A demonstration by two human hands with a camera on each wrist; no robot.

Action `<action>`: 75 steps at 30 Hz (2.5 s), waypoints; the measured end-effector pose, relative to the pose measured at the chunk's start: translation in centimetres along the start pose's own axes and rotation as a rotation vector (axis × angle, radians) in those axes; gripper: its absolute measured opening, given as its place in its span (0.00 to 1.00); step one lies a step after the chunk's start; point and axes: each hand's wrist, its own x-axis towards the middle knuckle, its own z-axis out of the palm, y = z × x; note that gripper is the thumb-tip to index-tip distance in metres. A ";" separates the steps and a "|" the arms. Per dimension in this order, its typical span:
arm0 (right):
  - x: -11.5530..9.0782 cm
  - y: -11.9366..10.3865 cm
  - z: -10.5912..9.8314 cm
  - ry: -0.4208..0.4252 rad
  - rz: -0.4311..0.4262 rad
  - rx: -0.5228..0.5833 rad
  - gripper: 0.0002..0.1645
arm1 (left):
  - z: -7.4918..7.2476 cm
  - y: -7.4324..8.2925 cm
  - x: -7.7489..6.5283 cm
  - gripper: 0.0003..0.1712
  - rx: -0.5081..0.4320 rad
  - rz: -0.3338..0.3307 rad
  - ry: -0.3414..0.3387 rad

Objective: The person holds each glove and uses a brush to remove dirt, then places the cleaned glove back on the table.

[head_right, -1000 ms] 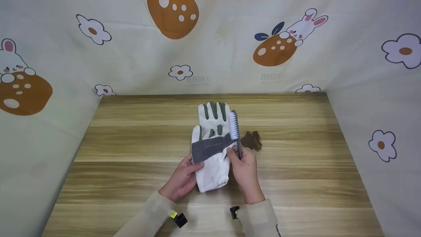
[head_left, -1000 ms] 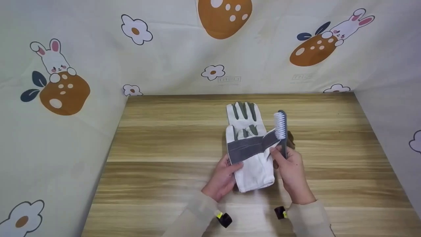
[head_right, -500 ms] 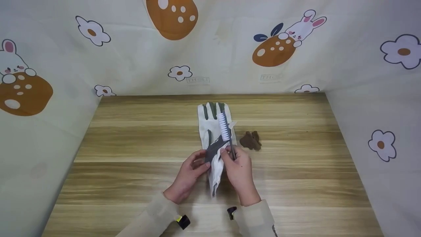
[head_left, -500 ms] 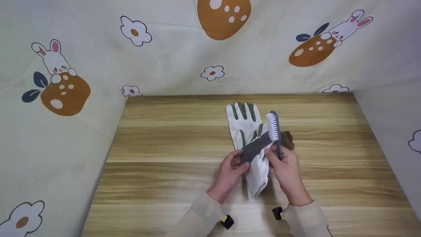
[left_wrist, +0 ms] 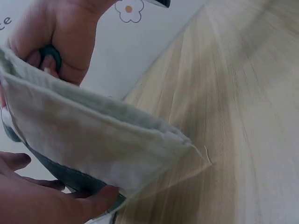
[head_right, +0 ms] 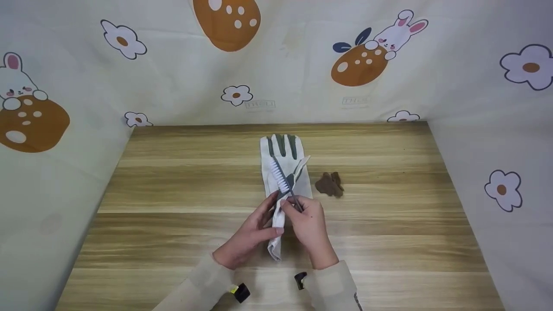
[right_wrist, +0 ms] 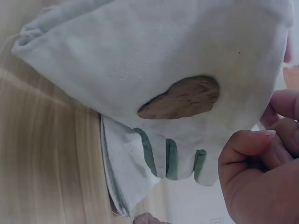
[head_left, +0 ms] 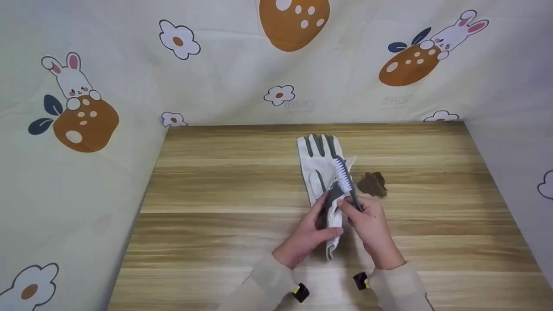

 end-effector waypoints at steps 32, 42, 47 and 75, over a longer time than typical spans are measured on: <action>0.5 2.3 -2.7 -0.021 0.081 -0.036 0.10 | -4.1 -0.4 -0.3 0.54 -0.572 0.094 0.046; 0.3 3.4 -3.1 -0.014 0.089 -0.027 0.11 | -4.2 -0.5 -0.5 0.52 -0.773 0.123 -0.054; 0.2 3.7 -3.2 -0.015 0.085 -0.075 0.12 | -4.1 -0.4 -0.4 0.50 -0.801 0.104 -0.052; -0.6 4.0 -2.7 -0.039 -0.070 -0.616 0.23 | -3.9 -0.6 0.0 0.32 -0.762 0.043 0.050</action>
